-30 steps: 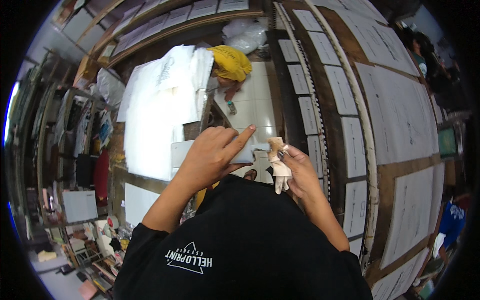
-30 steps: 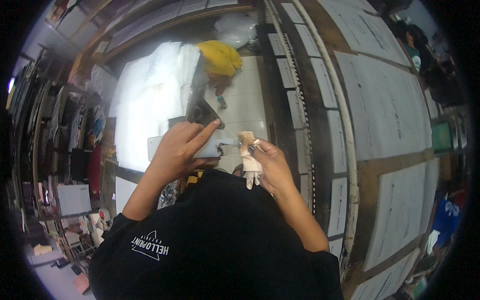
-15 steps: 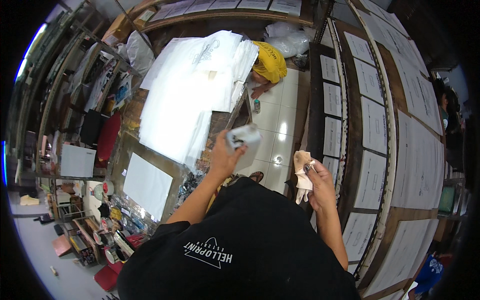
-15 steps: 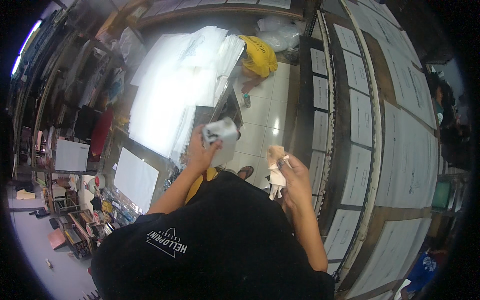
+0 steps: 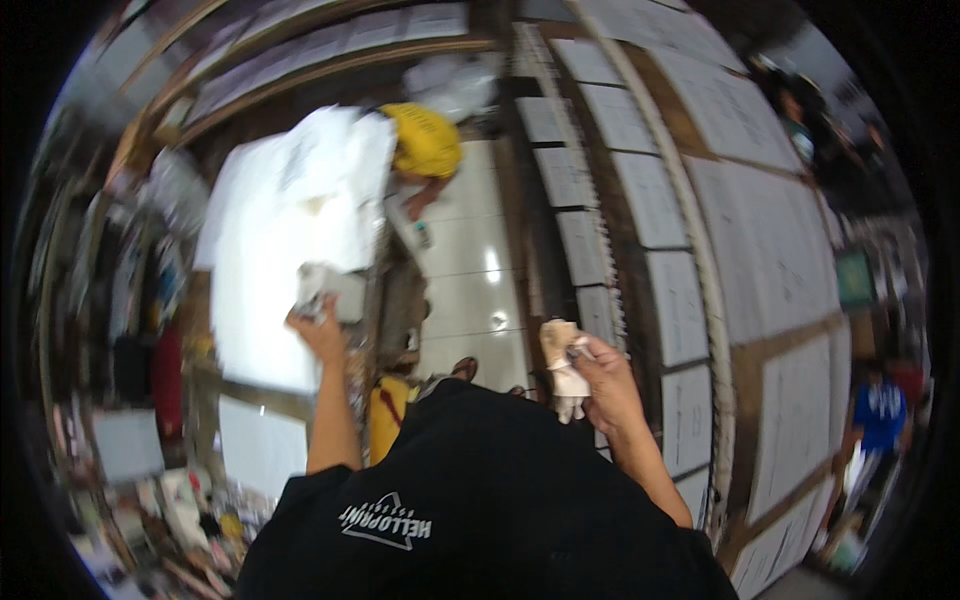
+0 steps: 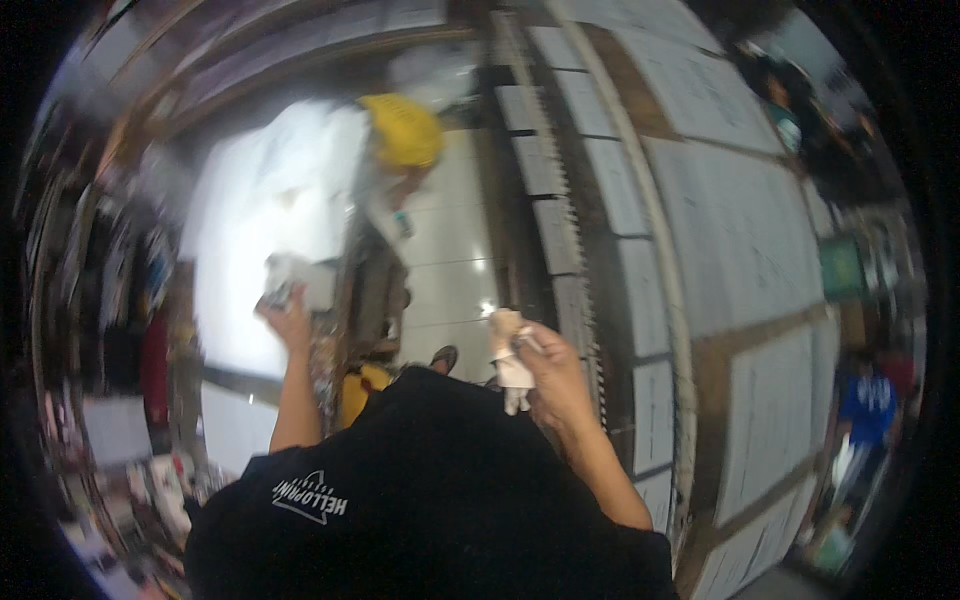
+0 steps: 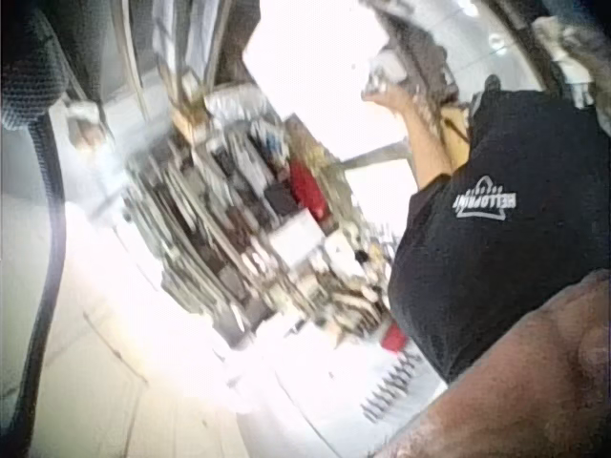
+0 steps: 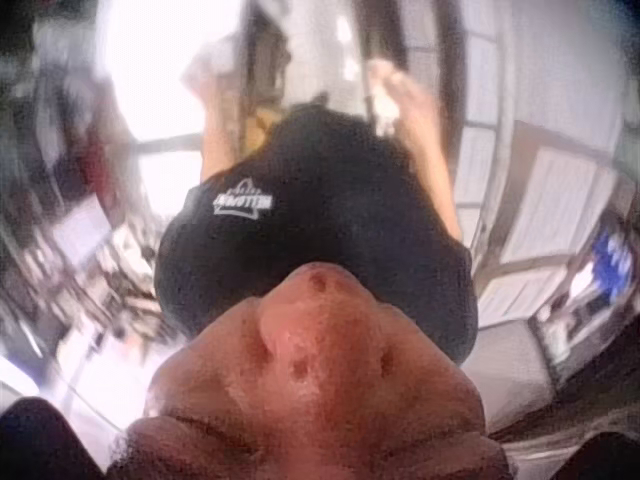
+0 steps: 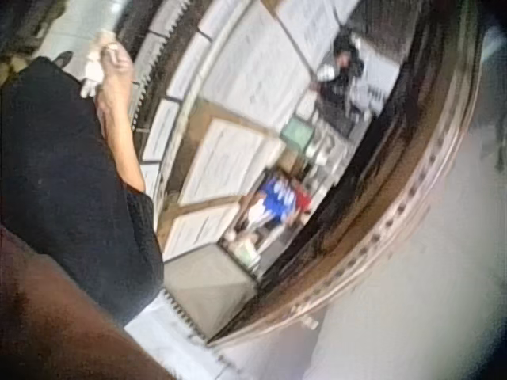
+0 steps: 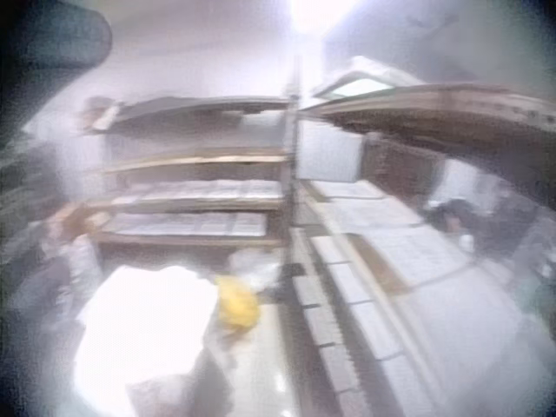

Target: The person cleans a stack of printed plastic sheets. The person applies a liquid from a bottle onto a cloth and wipes the surface of each sheet one at a time, moving each finished sheet to a shelf above.

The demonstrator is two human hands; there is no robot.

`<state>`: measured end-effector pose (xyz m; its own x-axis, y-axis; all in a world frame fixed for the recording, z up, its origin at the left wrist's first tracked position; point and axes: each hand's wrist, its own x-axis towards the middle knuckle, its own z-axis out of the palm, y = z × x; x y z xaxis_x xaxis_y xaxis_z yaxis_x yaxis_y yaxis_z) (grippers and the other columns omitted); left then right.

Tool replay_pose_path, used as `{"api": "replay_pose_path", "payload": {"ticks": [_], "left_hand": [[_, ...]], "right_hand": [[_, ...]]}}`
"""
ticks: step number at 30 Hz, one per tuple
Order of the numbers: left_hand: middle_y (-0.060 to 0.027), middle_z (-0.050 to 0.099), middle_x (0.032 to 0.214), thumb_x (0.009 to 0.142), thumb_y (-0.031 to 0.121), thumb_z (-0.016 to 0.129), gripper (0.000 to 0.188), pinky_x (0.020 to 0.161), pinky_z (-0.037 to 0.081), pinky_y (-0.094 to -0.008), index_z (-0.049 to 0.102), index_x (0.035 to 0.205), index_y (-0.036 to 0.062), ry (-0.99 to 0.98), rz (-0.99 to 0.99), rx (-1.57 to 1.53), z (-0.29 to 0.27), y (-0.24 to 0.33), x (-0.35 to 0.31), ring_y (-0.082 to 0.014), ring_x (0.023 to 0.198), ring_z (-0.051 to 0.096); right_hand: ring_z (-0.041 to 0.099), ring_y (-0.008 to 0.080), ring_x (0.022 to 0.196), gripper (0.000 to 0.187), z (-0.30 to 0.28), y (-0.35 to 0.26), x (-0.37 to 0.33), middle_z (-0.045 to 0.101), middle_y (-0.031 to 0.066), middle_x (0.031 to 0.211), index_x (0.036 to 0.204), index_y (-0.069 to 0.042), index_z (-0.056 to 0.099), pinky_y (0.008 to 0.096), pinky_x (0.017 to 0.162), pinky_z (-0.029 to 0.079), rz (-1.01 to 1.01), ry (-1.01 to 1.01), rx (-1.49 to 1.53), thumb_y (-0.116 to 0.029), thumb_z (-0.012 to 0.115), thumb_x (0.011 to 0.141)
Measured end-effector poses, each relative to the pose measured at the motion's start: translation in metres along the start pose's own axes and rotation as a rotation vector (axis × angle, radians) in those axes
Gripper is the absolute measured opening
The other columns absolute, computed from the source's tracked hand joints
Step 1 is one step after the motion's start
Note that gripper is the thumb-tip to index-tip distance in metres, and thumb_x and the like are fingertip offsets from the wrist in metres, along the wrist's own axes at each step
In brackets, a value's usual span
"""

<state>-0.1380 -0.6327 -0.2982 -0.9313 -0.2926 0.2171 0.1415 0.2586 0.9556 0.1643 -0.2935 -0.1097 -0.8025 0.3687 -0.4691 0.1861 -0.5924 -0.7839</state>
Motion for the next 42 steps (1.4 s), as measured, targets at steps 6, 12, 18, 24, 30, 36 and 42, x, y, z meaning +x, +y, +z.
{"api": "replay_pose_path", "payload": {"ticks": [6, 12, 18, 24, 30, 36, 42], "left_hand": [[-0.0271, 0.039, 0.144, 0.081, 0.038, 0.088, 0.104, 0.117, 0.035, -0.0471, 0.026, 0.151, -0.0077, 0.082, 0.036, 0.349, 0.018, 0.034, -0.016, -0.0397, 0.135, 0.041], [-0.0286, 0.027, 0.16, 0.091, 0.055, 0.072, 0.101, 0.123, 0.02, -0.0556, 0.023, 0.156, -0.0049, 0.008, 0.744, 0.458, 0.029, 0.102, -0.054, -0.0468, 0.147, 0.027], [-0.0225, 0.058, 0.139, 0.091, 0.035, 0.075, 0.055, 0.112, 0.041, -0.0455, 0.061, 0.128, -0.0036, -0.939, 0.667, -0.164, 0.156, 0.246, -0.15, -0.0375, 0.131, 0.054], [-0.0256, 0.051, 0.146, 0.088, 0.045, 0.074, 0.07, 0.121, 0.028, -0.0513, 0.059, 0.134, -0.0053, -0.968, 0.947, -0.217, 0.283, 0.377, -0.201, -0.0416, 0.143, 0.041], [-0.028, 0.043, 0.152, 0.077, 0.07, 0.071, 0.105, 0.124, 0.019, -0.0563, 0.051, 0.141, -0.0111, -1.055, 1.158, 0.104, 0.351, 0.402, -0.187, -0.042, 0.149, 0.03], [-0.0282, 0.04, 0.155, 0.074, 0.063, 0.076, 0.106, 0.122, 0.021, -0.0591, 0.045, 0.146, -0.0084, -1.085, 1.178, 0.24, 0.357, 0.384, -0.187, -0.0443, 0.149, 0.03], [-0.0311, 0.037, 0.156, 0.07, 0.065, 0.079, 0.115, 0.123, 0.018, -0.0597, 0.04, 0.148, -0.0105, -1.138, 1.117, 0.165, 0.355, 0.389, -0.187, -0.0437, 0.151, 0.027]], "right_hand": [[0.071, 0.0124, 0.096, 0.034, -0.014, -0.035, -0.052, 0.072, 0.0091, 0.115, 0.133, 0.005, 0.061, 0.0274, 0.084, 0.058, -0.124, 0.109, 0.077, 0.0, 0.061, 0.099], [0.069, 0.0133, 0.095, 0.037, -0.043, -0.074, -0.129, 0.071, 0.0096, 0.115, 0.132, 0.003, 0.062, 0.0273, 0.083, 0.057, -0.372, 0.309, 0.051, 0.0, 0.067, 0.095], [0.069, 0.0159, 0.102, 0.036, -0.071, -0.081, -0.175, 0.071, 0.012, 0.119, 0.131, 0.003, 0.064, 0.0307, 0.09, 0.056, -0.634, 0.542, 0.008, -0.001, 0.067, 0.095], [0.068, 0.018, 0.105, 0.034, -0.079, -0.085, -0.219, 0.071, 0.0131, 0.12, 0.128, 0.005, 0.065, 0.032, 0.093, 0.053, -0.723, 0.662, -0.092, -0.003, 0.067, 0.094], [0.067, 0.0238, 0.114, 0.055, -0.088, -0.098, -0.249, 0.068, 0.0174, 0.129, 0.134, 0.007, 0.059, 0.0379, 0.101, 0.051, -0.633, 0.803, -0.229, -0.02, 0.076, 0.09], [0.065, 0.0191, 0.114, 0.042, -0.082, -0.184, -0.187, 0.07, 0.0147, 0.122, 0.131, 0.004, 0.064, 0.0328, 0.101, 0.048, -0.441, 0.818, -0.834, -0.001, 0.056, 0.089], [0.07, 0.0291, 0.099, 0.028, -0.104, -0.246, -0.04, 0.072, 0.0162, 0.107, 0.121, 0.0, 0.069, 0.0359, 0.089, 0.054, -0.918, 0.606, -1.329, -0.002, 0.065, 0.094]]}}
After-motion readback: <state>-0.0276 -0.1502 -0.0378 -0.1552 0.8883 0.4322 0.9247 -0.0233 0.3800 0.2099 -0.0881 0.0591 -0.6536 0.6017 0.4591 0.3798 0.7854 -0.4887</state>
